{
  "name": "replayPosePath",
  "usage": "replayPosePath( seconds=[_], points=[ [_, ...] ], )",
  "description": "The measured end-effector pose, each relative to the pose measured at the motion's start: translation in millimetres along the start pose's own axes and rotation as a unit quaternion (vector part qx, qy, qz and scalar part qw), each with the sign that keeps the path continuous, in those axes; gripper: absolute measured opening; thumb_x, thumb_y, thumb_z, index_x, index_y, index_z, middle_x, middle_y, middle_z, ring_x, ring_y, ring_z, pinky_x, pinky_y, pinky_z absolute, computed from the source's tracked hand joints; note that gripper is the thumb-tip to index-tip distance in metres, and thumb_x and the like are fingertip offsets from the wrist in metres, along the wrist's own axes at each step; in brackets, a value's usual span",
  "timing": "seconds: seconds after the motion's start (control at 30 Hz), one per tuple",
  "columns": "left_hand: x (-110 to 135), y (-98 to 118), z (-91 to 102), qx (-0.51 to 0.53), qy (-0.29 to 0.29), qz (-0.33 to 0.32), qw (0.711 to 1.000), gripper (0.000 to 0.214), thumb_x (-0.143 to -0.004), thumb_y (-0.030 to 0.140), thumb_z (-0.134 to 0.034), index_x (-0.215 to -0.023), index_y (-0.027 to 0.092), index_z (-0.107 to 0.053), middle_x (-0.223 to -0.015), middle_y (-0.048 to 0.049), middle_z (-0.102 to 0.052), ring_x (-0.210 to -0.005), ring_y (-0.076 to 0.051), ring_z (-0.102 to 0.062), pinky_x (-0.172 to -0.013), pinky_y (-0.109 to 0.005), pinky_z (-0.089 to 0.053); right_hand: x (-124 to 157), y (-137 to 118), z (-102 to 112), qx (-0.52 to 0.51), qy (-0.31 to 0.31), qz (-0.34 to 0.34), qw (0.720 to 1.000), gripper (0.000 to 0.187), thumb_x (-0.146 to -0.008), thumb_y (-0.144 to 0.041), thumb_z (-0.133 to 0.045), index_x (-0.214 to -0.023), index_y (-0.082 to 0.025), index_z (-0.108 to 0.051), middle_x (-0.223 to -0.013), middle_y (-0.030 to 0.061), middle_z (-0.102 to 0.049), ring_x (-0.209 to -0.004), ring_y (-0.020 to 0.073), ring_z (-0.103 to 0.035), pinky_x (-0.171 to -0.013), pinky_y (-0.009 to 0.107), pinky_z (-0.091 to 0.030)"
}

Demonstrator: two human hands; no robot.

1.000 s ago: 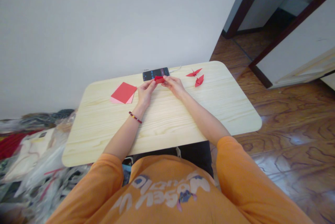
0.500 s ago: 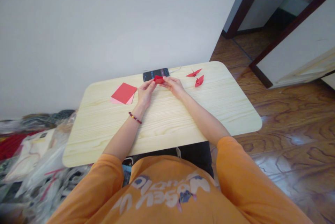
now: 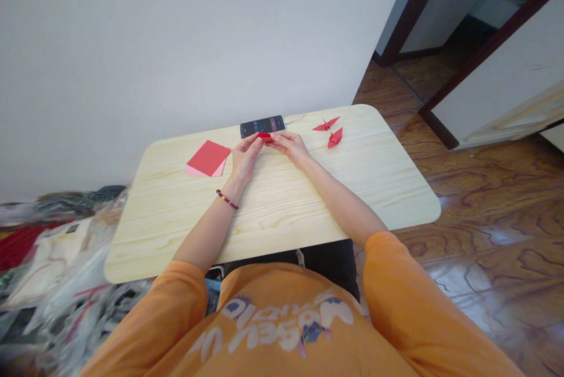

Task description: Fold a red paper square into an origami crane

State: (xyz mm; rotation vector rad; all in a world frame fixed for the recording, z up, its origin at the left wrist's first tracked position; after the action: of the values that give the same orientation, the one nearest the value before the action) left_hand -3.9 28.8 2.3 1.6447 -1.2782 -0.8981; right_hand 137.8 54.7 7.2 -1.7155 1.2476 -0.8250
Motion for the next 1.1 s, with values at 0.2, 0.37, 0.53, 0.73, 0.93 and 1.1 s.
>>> replayPosePath(
  seconds=[0.2, 0.37, 0.53, 0.73, 0.93, 1.1],
  points=[
    [0, 0, 0.6, -0.011, 0.000, -0.008, 1.000, 0.039, -0.056, 0.037, -0.085, -0.089, 0.018, -0.073, -0.097, -0.0077, -0.074, -0.096, -0.019, -0.067, -0.095, -0.034, -0.047, 1, -1, -2, -0.011, -0.012, 0.007, 1.000, 0.035, -0.055, -0.038, -0.087, -0.079, -0.017, -0.072, -0.088, 0.0033, -0.074, -0.088, 0.0151, -0.069, -0.095, 0.031, -0.053],
    [-1, -1, 1.3, -0.005, 0.000, -0.010, 1.000, 0.041, -0.053, 0.039, -0.086, -0.087, 0.018, -0.074, -0.094, -0.0061, -0.074, -0.092, -0.018, -0.068, -0.094, -0.034, -0.048, 1, -1, -3, -0.022, -0.018, 0.008, 1.000, 0.035, -0.052, -0.034, -0.088, -0.080, -0.018, -0.074, -0.088, 0.0026, -0.075, -0.089, 0.0163, -0.069, -0.100, 0.036, -0.050],
    [-3, -4, 2.4, -0.012, -0.003, -0.013, 1.000, 0.043, -0.053, 0.039, -0.086, -0.089, 0.018, -0.073, -0.097, -0.0067, -0.074, -0.097, -0.020, -0.067, -0.096, -0.036, -0.047, 1, -1, -4, -0.026, -0.012, 0.003, 1.000, 0.036, -0.049, -0.033, -0.089, -0.078, -0.018, -0.074, -0.087, 0.0017, -0.075, -0.088, 0.0169, -0.069, -0.104, 0.037, -0.048],
    [-7, -9, 5.2, -0.019, -0.031, -0.027, 0.999, 0.043, -0.057, 0.035, -0.084, -0.095, 0.020, -0.072, -0.100, -0.0063, -0.073, -0.098, -0.020, -0.067, -0.097, -0.037, -0.047, 0, 1, -4, -0.023, 0.003, -0.002, 1.000, 0.038, -0.046, -0.033, -0.089, -0.077, -0.018, -0.072, -0.086, 0.0020, -0.075, -0.090, 0.0179, -0.069, -0.104, 0.039, -0.047],
    [-8, -9, 5.8, -0.026, -0.095, -0.029, 0.995, 0.045, -0.063, 0.026, -0.077, -0.107, 0.024, -0.068, -0.113, -0.0055, -0.069, -0.106, -0.020, -0.063, -0.097, -0.035, -0.046, -1, 1, -2, 0.014, -0.019, 0.019, 1.000, 0.035, -0.054, -0.035, -0.086, -0.083, -0.018, -0.074, -0.092, 0.0040, -0.075, -0.096, 0.0192, -0.068, -0.104, 0.040, -0.045],
    [-7, -7, 6.3, -0.043, -0.118, -0.032, 0.991, 0.045, -0.066, 0.020, -0.070, -0.111, 0.024, -0.066, -0.114, -0.0049, -0.069, -0.108, -0.021, -0.062, -0.096, -0.035, -0.047, -2, 4, 1, 0.062, -0.047, 0.048, 0.996, 0.031, -0.062, -0.033, -0.081, -0.090, -0.020, -0.075, -0.100, 0.0048, -0.075, -0.102, 0.0203, -0.066, -0.105, 0.040, -0.043]
  ],
)
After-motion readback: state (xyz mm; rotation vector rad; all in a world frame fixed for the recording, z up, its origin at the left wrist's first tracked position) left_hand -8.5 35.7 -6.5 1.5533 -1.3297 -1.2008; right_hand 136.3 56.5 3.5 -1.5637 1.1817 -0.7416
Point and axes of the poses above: each hand's wrist, its own x-axis away from the middle knuckle, its own z-axis out of the back of the hand, y = z × x, the point moved 2 cm from there along -x, towards the middle knuckle
